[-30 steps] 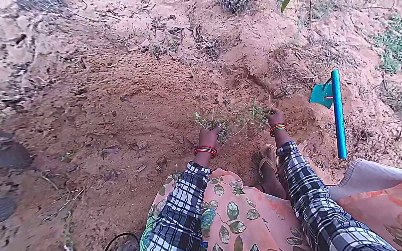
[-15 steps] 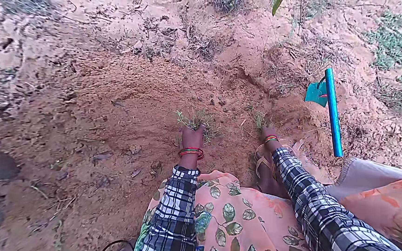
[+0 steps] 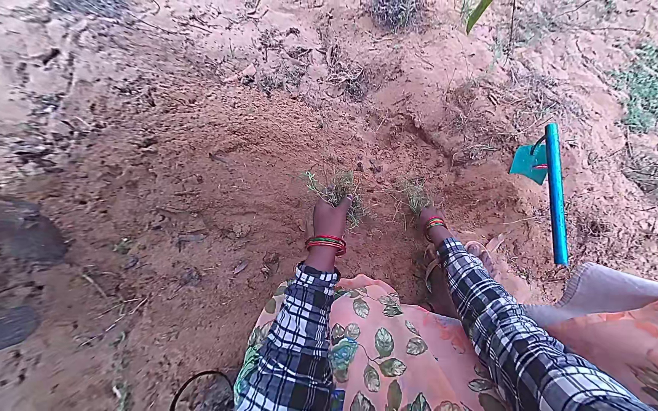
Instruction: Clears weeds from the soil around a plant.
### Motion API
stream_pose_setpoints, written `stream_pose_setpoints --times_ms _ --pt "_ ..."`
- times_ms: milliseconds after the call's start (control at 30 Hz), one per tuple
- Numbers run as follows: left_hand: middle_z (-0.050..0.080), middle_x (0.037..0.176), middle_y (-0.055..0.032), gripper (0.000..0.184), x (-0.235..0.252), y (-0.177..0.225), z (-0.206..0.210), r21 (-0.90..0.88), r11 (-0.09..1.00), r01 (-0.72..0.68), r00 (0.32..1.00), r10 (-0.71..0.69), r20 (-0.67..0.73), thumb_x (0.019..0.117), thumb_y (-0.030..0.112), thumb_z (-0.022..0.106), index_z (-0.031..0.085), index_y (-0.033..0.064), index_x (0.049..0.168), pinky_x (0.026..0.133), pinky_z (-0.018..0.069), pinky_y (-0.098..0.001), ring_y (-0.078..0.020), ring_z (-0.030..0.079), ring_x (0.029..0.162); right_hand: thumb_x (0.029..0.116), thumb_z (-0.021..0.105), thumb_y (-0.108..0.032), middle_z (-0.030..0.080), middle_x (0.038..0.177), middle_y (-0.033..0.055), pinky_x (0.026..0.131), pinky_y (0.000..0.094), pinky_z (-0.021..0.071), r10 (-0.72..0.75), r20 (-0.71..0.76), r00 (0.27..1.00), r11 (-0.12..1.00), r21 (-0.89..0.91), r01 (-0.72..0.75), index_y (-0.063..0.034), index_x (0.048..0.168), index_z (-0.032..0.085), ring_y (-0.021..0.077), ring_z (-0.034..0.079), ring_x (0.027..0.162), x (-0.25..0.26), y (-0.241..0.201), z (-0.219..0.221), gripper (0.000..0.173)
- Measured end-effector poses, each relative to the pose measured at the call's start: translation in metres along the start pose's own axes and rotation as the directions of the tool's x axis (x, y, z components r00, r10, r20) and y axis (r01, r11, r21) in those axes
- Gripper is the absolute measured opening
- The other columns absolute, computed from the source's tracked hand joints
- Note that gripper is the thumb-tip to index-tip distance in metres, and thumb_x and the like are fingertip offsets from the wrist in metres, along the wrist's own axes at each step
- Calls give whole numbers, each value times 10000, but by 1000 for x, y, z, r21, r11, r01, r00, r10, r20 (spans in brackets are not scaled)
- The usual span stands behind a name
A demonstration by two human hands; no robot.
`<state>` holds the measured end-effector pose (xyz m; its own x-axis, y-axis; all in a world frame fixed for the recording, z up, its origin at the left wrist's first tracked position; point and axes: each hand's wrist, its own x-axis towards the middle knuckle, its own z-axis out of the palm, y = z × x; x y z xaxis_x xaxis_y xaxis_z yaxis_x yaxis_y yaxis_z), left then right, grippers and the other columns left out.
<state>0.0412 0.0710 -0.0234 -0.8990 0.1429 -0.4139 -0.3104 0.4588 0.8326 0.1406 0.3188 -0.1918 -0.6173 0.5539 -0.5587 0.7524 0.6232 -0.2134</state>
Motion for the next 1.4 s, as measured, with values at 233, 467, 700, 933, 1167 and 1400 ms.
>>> stream_pose_setpoints --times_ms 233,467,700,933,1167,1400 --pt "645 1244 -229 514 1 -5 5 -18 1000 -19 1000 20 19 1015 230 675 493 -29 1421 933 527 -472 -274 667 1013 948 686 -126 557 1428 295 1109 591 443 -263 195 945 960 154 236 -22 1439 567 444 561 1318 -55 -54 47 516" --pt "627 1321 -256 536 4 -4 4 38 999 5 998 -7 70 1027 268 659 491 -12 1452 1067 450 -538 -338 615 1225 927 741 -64 674 1224 286 948 596 542 -479 -276 833 687 473 552 43 1386 559 428 680 1098 -85 -107 -22 505" --pt "672 1232 -213 567 6 -16 15 -84 995 55 995 -48 83 950 351 754 580 -35 1328 1033 493 -506 -284 646 1157 890 720 0 667 1168 288 970 528 534 -699 -303 647 529 390 754 108 1083 707 395 662 1080 -104 -112 -27 222" --pt "626 1285 -146 498 7 3 -12 -329 944 -16 940 -98 -326 1009 293 646 531 8 1401 1027 464 -393 -169 597 1163 1072 533 -111 621 1382 252 1015 577 523 -495 -253 831 766 325 555 -23 1445 574 424 650 1208 -82 -103 10 385" --pt "597 1333 -145 559 13 7 -46 -460 888 -12 890 -200 -410 982 356 669 524 12 1399 1034 462 -428 -197 566 1218 1001 605 -145 577 1423 286 1065 658 450 -91 325 941 988 -87 125 -55 1518 475 466 563 1323 -51 -23 27 541" --pt "646 1278 -165 490 5 0 -9 -292 955 47 994 -75 -84 989 309 695 571 -6 1342 1051 471 -464 -229 606 1200 1075 566 -322 699 1108 210 842 530 538 -405 -145 903 707 577 410 -39 1361 606 327 676 931 -78 -87 -30 404"
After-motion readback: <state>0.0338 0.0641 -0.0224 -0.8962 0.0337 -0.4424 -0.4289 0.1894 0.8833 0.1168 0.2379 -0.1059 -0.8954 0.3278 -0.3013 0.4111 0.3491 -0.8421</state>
